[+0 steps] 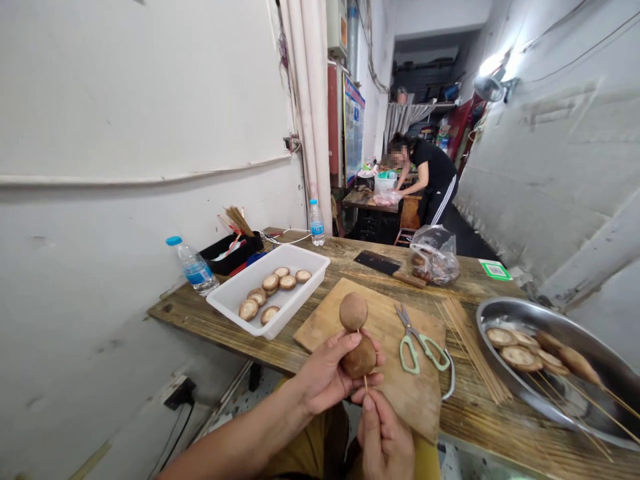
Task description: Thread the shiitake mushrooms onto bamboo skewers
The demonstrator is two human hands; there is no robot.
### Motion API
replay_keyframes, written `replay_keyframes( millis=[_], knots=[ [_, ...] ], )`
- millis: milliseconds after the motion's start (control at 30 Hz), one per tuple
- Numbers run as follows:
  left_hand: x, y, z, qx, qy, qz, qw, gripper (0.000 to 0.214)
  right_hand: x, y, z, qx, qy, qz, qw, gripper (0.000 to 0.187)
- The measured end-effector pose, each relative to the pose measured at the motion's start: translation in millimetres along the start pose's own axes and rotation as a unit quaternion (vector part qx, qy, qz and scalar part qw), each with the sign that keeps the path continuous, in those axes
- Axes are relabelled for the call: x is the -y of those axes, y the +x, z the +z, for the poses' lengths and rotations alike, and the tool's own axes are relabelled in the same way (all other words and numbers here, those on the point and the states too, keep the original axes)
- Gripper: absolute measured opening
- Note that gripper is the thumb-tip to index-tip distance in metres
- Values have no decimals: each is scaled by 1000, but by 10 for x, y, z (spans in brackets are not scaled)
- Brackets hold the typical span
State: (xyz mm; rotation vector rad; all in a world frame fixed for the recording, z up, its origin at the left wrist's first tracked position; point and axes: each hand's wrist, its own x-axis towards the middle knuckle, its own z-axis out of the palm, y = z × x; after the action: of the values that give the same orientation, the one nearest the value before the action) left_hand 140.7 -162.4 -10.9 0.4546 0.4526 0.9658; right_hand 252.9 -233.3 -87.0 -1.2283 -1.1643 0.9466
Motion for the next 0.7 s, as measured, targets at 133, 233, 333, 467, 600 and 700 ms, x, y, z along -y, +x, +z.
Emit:
replay_keyframes(
  millis=[133, 233, 333, 467, 600, 700],
  knots=[
    [58, 10, 2, 6, -4, -30, 1000, 17, 83, 1, 12, 18, 14, 9, 1000, 30],
    [110, 9, -13, 10, 0, -35, 999, 18, 140, 32, 17, 25, 32, 18, 999, 29],
    [100, 48, -75, 18, -6, -28, 999, 29, 172, 57, 9, 27, 64, 46, 996, 30],
    [-70, 159, -176, -27, -39, 18, 999, 46, 206, 53, -1, 91, 122, 114, 982, 33],
    [-252, 202, -166, -18, -38, 96, 994, 33, 252, 29, 2, 122, 133, 152, 972, 38],
    [-285, 159, -101, -5, -12, 111, 994, 25, 232, 8, -21, 146, 125, 153, 969, 40]
  ],
)
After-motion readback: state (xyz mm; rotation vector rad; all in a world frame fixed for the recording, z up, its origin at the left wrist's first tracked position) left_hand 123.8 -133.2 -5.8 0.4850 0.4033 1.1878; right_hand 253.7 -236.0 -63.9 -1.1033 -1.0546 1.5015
